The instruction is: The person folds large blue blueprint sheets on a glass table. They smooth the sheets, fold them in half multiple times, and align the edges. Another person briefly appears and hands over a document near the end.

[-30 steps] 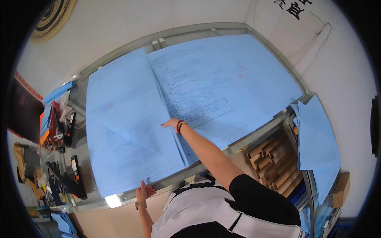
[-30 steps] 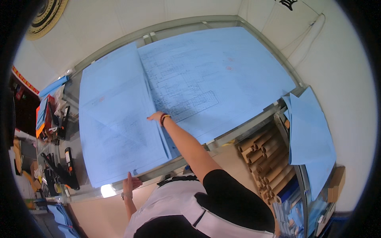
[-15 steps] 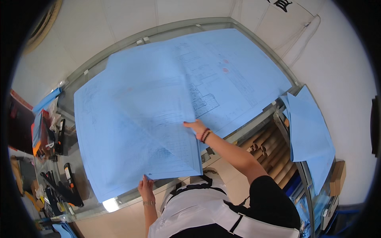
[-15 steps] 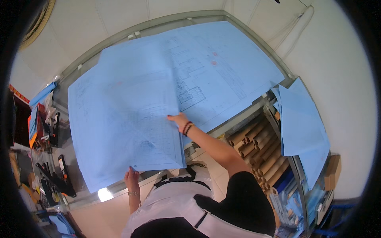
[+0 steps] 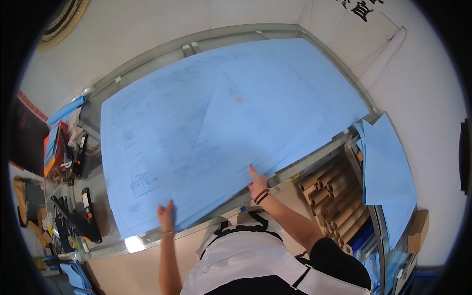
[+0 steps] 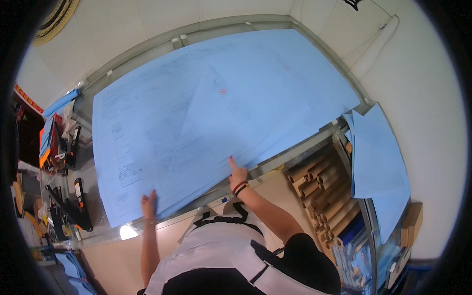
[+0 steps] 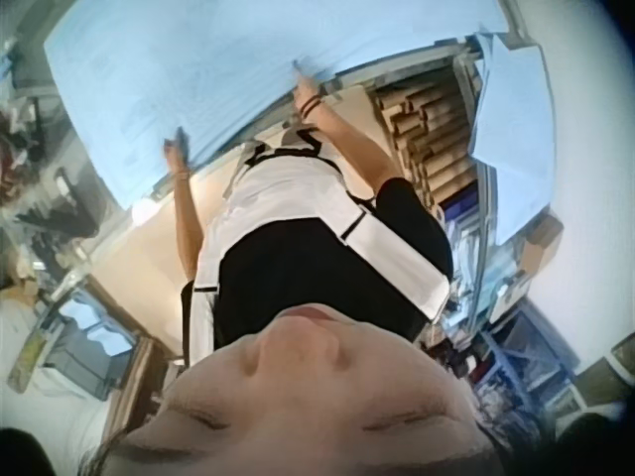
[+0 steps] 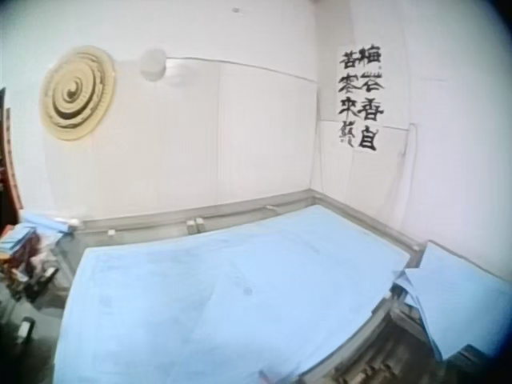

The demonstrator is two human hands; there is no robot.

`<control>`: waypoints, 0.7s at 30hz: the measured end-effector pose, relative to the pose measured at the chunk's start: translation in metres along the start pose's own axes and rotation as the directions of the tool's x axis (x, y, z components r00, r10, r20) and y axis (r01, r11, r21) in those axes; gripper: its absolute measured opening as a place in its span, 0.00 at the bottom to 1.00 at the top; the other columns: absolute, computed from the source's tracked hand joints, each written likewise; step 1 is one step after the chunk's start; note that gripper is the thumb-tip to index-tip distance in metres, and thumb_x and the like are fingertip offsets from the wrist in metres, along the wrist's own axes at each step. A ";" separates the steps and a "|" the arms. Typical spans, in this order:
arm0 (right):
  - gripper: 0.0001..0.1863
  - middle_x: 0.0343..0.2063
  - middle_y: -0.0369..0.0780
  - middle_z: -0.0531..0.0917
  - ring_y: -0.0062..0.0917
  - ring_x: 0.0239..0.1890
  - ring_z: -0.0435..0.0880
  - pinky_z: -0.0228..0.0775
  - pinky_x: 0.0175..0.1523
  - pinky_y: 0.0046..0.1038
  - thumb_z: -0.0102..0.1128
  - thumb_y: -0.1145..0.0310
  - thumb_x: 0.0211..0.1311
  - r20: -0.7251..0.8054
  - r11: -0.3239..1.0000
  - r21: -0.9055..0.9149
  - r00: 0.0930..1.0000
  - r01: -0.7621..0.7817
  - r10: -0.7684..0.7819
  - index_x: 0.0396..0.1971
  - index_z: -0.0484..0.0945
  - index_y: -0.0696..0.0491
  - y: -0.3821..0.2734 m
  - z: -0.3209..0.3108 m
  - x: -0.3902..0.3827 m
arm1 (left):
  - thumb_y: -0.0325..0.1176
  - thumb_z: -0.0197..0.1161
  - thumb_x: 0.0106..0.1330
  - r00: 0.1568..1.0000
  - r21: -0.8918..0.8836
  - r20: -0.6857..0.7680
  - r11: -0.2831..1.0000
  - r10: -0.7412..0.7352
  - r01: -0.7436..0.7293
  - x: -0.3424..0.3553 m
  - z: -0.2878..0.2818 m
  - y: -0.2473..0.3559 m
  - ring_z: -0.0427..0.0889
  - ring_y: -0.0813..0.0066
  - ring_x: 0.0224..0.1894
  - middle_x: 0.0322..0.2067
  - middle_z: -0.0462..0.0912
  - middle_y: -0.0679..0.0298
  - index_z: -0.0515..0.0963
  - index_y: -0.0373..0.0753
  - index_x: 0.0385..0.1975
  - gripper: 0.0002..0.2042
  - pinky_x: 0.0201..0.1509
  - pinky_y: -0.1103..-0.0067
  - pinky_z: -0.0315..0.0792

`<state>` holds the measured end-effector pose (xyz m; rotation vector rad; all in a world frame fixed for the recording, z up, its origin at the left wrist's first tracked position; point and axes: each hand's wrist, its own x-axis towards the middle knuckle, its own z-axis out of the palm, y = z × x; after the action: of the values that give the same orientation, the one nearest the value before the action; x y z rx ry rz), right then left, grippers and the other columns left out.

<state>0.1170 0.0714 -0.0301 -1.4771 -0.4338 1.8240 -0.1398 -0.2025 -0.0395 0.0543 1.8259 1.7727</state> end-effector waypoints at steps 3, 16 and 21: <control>0.31 0.50 0.44 0.74 0.30 0.48 0.72 0.68 0.51 0.34 0.63 0.56 0.59 -0.259 0.925 0.102 0.908 0.366 -0.330 0.54 0.65 0.62 -0.044 -0.041 0.046 | 0.27 0.63 0.61 0.984 0.106 0.178 0.994 -0.023 0.004 0.020 -0.037 0.040 0.78 0.82 0.34 0.35 0.82 0.66 0.76 0.35 0.40 0.09 0.37 0.84 0.72; 0.34 0.48 0.47 0.73 0.32 0.47 0.74 0.65 0.55 0.31 0.59 0.70 0.59 -0.521 0.826 -0.184 0.660 0.533 -0.541 0.61 0.54 0.66 -0.143 -0.164 0.122 | 0.35 0.61 0.61 0.994 0.420 0.073 0.906 -0.079 0.041 0.048 -0.135 -0.021 0.73 0.73 0.45 0.45 0.75 0.63 0.63 0.33 0.58 0.26 0.47 0.79 0.67; 0.26 0.36 0.55 0.80 0.49 0.41 0.78 0.68 0.50 0.42 0.62 0.63 0.51 -0.574 0.562 -0.814 -0.344 0.145 -0.743 0.45 0.73 0.67 -0.246 -0.355 0.053 | 0.31 0.60 0.62 0.957 0.200 0.148 0.955 -0.249 0.217 0.042 -0.133 -0.004 0.74 0.73 0.43 0.48 0.74 0.60 0.57 0.34 0.62 0.29 0.43 0.76 0.70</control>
<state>0.5283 0.2091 -0.0031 -1.9794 -0.5352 -0.5283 -0.2305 -0.3048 -0.0668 0.0578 1.7840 1.3917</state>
